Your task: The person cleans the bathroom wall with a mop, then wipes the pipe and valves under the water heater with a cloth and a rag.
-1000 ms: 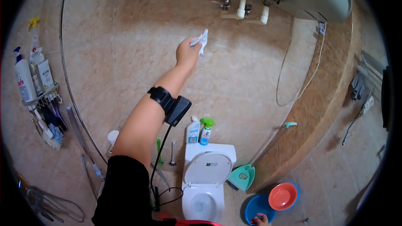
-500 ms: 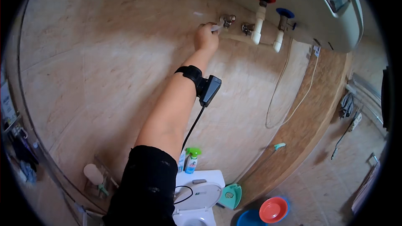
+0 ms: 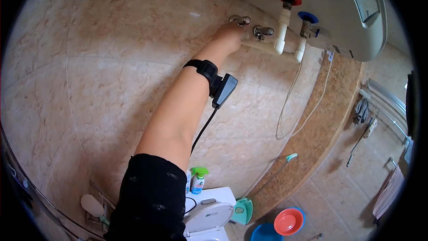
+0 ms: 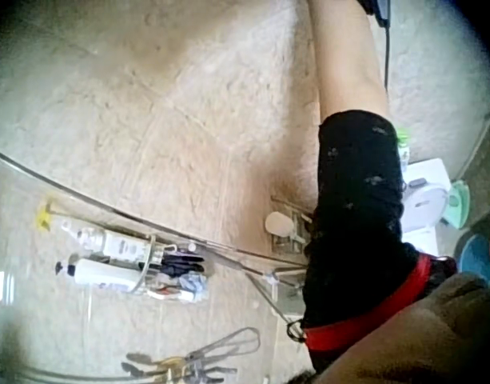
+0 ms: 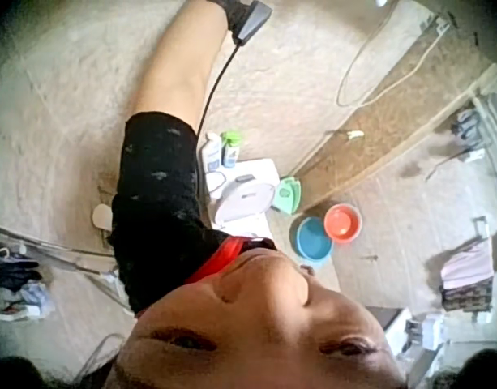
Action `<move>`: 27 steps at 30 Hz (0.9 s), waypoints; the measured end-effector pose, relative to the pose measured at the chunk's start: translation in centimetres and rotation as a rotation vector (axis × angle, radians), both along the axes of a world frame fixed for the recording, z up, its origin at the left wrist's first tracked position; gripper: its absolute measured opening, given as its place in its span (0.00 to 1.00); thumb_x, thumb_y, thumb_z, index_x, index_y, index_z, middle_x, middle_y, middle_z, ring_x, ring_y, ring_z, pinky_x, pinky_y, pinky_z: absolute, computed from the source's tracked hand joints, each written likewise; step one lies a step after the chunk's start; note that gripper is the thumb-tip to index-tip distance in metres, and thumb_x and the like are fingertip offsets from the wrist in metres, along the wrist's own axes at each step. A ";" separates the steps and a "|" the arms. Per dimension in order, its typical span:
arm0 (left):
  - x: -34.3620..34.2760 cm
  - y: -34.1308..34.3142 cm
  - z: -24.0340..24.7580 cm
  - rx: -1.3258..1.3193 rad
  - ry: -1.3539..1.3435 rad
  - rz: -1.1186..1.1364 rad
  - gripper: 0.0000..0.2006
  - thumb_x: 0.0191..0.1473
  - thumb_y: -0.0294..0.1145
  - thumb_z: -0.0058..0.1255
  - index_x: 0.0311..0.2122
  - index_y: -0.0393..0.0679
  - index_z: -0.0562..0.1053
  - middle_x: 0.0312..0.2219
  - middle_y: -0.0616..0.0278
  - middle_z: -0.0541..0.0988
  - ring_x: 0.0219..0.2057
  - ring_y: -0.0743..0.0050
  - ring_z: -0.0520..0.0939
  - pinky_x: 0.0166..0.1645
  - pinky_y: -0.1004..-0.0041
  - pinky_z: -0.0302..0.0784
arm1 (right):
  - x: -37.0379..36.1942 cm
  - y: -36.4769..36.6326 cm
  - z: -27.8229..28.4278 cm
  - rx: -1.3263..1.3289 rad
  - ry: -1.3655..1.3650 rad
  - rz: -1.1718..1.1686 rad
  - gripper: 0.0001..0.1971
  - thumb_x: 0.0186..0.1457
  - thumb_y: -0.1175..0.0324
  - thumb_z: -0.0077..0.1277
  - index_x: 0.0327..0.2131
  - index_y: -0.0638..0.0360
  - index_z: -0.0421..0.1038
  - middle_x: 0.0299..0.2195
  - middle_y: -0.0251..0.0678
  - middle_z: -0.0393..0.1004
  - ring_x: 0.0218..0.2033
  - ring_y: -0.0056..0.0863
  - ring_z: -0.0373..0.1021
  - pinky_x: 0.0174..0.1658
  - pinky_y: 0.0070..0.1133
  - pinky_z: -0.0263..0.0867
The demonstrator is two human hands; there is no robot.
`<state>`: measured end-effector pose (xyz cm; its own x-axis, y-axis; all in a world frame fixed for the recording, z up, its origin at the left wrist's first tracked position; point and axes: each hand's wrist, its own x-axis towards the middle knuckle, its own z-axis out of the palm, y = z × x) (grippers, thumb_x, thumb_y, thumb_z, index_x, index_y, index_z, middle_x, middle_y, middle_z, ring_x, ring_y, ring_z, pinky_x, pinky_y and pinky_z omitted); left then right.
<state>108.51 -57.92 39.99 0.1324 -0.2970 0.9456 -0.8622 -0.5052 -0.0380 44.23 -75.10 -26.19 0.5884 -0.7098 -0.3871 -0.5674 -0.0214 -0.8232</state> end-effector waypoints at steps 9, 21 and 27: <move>-4.4 -0.1 1.0 0.159 0.179 -0.032 0.15 0.46 0.25 0.43 0.40 0.45 0.75 0.38 0.47 0.76 0.41 0.50 0.76 0.45 0.62 0.71 | -3.3 0.1 -6.5 -0.242 -0.063 0.266 0.14 0.51 0.62 0.53 0.41 0.55 0.68 0.34 0.35 0.72 0.35 0.33 0.68 0.35 0.28 0.67; -9.7 -0.4 2.6 0.040 0.396 -0.244 0.13 0.45 0.29 0.46 0.37 0.43 0.77 0.34 0.47 0.78 0.38 0.53 0.79 0.42 0.64 0.72 | -0.4 0.9 -3.0 -0.012 0.027 0.083 0.16 0.50 0.64 0.54 0.43 0.56 0.68 0.34 0.36 0.73 0.36 0.31 0.68 0.36 0.27 0.66; -10.7 -0.3 1.4 -0.109 0.460 -0.253 0.13 0.47 0.28 0.46 0.39 0.44 0.77 0.34 0.51 0.79 0.35 0.58 0.80 0.38 0.67 0.74 | 0.2 1.3 -1.9 0.013 0.025 0.088 0.16 0.51 0.65 0.54 0.44 0.55 0.68 0.34 0.36 0.73 0.35 0.30 0.68 0.35 0.27 0.66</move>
<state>97.81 -58.18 41.41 0.4777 -0.2764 0.8339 -0.8726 -0.2592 0.4139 44.42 -73.81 -28.11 0.6384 -0.6506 -0.4113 -0.5839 -0.0611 -0.8096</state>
